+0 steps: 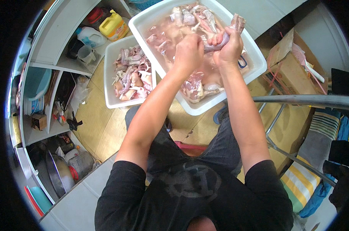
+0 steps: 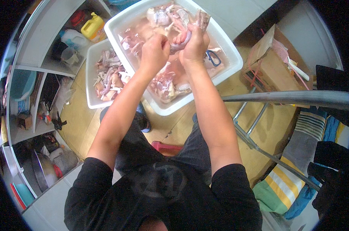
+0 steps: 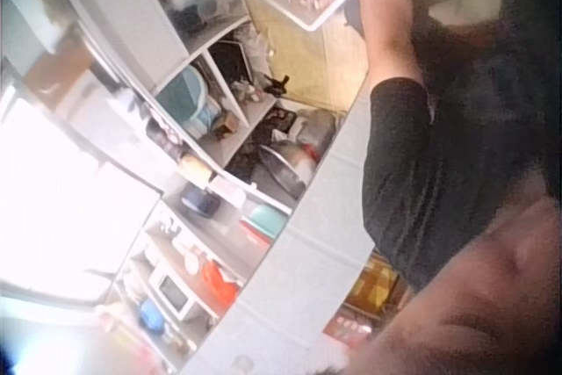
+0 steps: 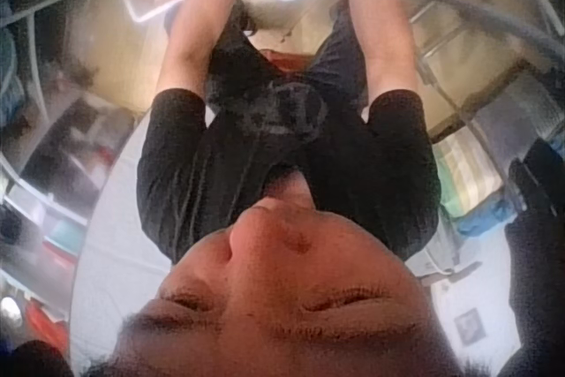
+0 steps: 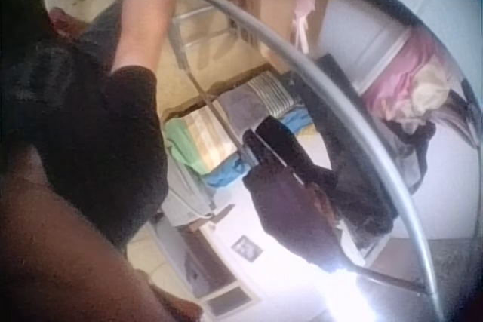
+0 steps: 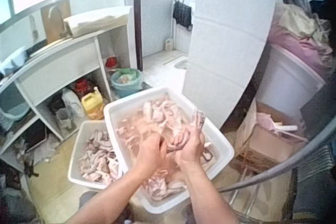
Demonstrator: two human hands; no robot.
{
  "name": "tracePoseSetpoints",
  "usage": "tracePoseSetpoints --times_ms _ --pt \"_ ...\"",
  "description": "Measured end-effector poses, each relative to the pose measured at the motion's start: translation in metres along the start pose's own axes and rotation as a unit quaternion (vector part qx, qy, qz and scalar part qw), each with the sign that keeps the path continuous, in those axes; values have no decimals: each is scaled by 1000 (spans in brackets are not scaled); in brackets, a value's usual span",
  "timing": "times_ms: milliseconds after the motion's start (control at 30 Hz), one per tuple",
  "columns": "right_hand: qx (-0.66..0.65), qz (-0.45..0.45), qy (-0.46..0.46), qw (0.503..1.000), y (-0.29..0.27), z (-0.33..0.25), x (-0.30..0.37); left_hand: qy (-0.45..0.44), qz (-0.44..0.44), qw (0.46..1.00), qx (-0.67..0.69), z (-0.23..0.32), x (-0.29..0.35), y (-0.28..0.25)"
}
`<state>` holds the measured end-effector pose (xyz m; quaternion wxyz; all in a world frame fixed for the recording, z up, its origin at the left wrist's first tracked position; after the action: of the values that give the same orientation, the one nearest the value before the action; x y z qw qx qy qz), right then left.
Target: The person cleans and trims pieces of meat in a container of water by hand and using scissors, then places them into an adjacent bin.
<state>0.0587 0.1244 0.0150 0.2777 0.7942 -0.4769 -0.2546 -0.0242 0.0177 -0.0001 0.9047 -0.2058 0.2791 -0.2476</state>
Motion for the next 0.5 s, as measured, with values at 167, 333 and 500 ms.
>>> tracePoseSetpoints --times_ms 167,333,500 --pt "-85 6 11 996 2 -10 -2 -201 -98 973 57 -26 -16 -4" --pt "-140 15 76 987 -9 -13 -14 -229 -271 919 172 -33 -7 9" --pt "-178 49 90 979 -19 -8 -26 -66 -307 944 98 10 16 4"
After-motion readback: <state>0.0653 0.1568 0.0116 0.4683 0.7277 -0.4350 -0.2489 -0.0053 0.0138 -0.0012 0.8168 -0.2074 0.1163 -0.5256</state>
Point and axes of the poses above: each hand's wrist, its own x-axis away from the middle knuckle, its own y-axis out of the palm, z = x × y, the point moved 4 cm from there along -x, towards the middle knuckle, and after that the axes turned 11 degrees about -y, right-handed, at the moved point
